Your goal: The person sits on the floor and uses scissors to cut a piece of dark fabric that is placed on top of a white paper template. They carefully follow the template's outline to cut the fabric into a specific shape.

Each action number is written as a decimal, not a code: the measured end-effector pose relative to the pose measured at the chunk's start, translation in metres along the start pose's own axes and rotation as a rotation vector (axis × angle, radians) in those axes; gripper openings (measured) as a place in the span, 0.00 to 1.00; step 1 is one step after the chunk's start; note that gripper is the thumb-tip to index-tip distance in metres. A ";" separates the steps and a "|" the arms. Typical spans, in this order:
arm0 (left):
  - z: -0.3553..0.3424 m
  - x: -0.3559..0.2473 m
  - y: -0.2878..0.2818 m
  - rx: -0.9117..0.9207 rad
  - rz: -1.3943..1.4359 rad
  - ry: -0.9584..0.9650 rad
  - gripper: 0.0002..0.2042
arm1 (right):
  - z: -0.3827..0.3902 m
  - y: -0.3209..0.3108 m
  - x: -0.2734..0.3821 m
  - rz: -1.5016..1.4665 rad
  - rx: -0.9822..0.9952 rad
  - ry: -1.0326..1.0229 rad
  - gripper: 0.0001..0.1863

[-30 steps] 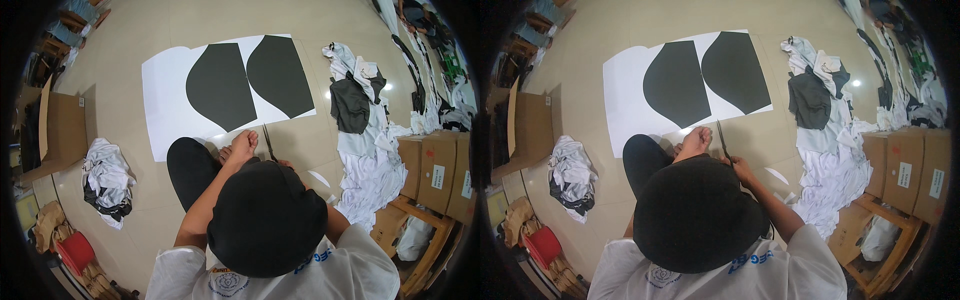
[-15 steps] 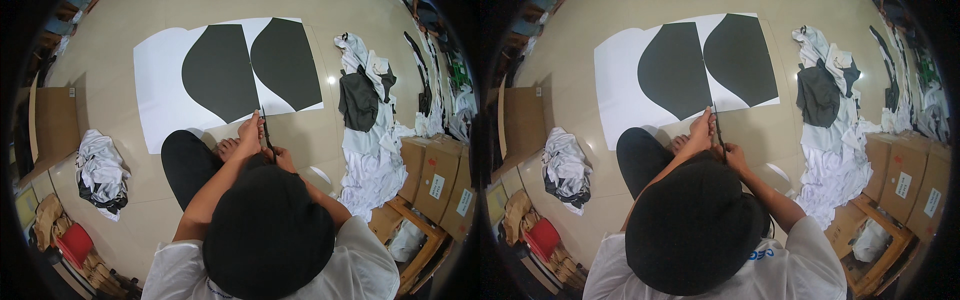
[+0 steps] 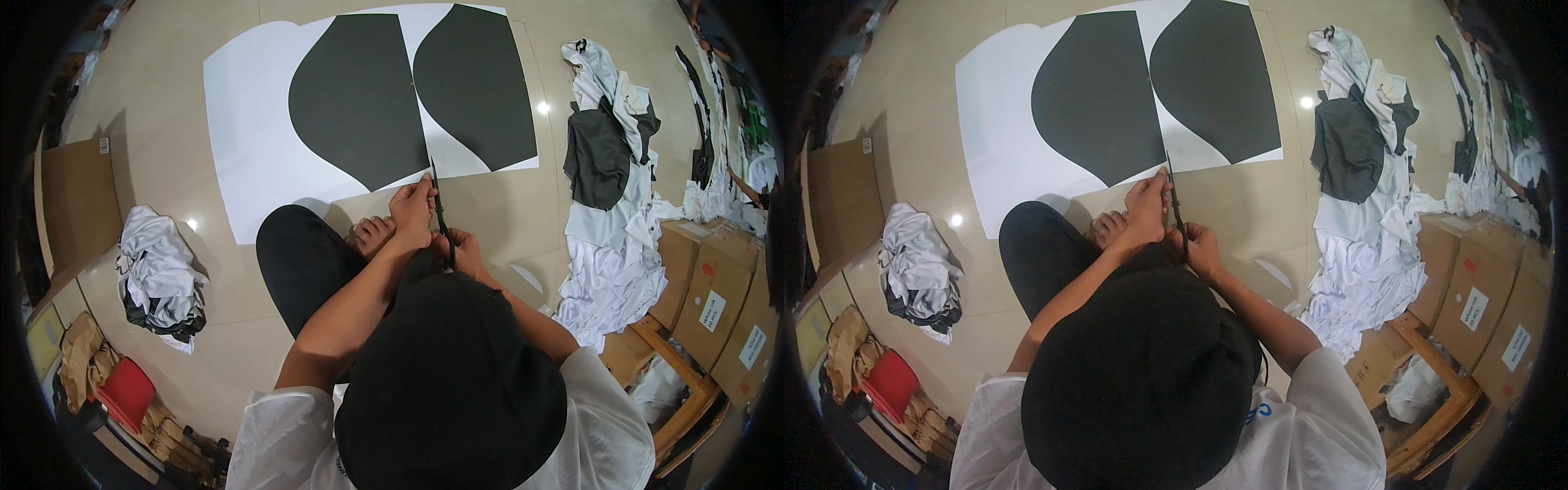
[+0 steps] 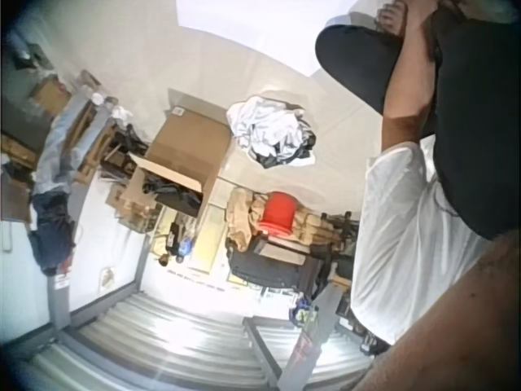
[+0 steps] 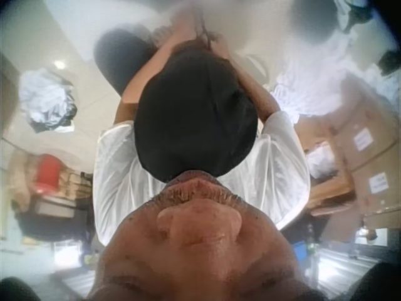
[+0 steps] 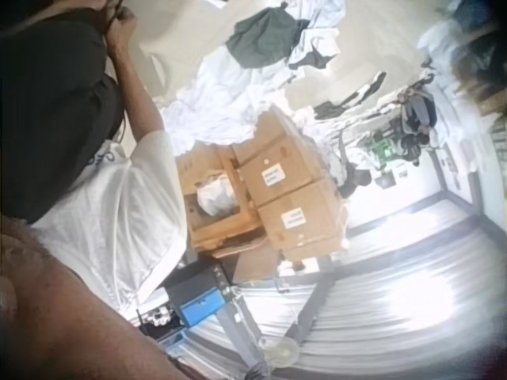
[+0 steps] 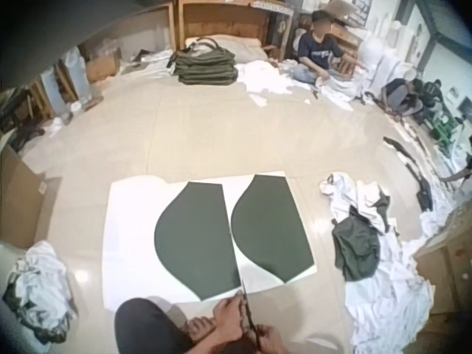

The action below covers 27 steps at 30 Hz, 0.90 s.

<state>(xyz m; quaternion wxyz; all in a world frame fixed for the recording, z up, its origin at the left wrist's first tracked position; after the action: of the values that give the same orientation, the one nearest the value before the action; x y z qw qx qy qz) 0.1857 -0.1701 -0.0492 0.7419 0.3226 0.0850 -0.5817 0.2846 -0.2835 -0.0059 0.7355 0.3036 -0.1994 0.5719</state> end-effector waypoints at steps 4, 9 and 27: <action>-0.001 -0.002 0.000 -0.005 -0.005 0.033 0.14 | 0.001 0.002 0.003 -0.030 0.022 0.015 0.22; -0.001 -0.002 -0.001 -0.018 -0.026 0.044 0.13 | 0.004 0.001 0.006 0.005 0.021 0.026 0.22; -0.002 -0.005 -0.001 -0.017 -0.083 0.079 0.13 | 0.002 -0.005 -0.008 -0.056 0.031 -0.004 0.17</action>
<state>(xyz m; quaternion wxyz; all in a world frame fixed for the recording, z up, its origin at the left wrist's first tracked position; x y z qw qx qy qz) 0.1839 -0.1648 -0.0480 0.7159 0.3352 0.1326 -0.5980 0.2873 -0.2915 -0.0103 0.7459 0.3217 -0.1835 0.5535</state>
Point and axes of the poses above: each hand's wrist, its own z-axis away from the middle knuckle, its own y-axis out of the palm, x = y × z, the point moved 9 cm from there along -z, towards the middle knuckle, and after that the axes turned 12 degrees about x, right-handed, at the moved point
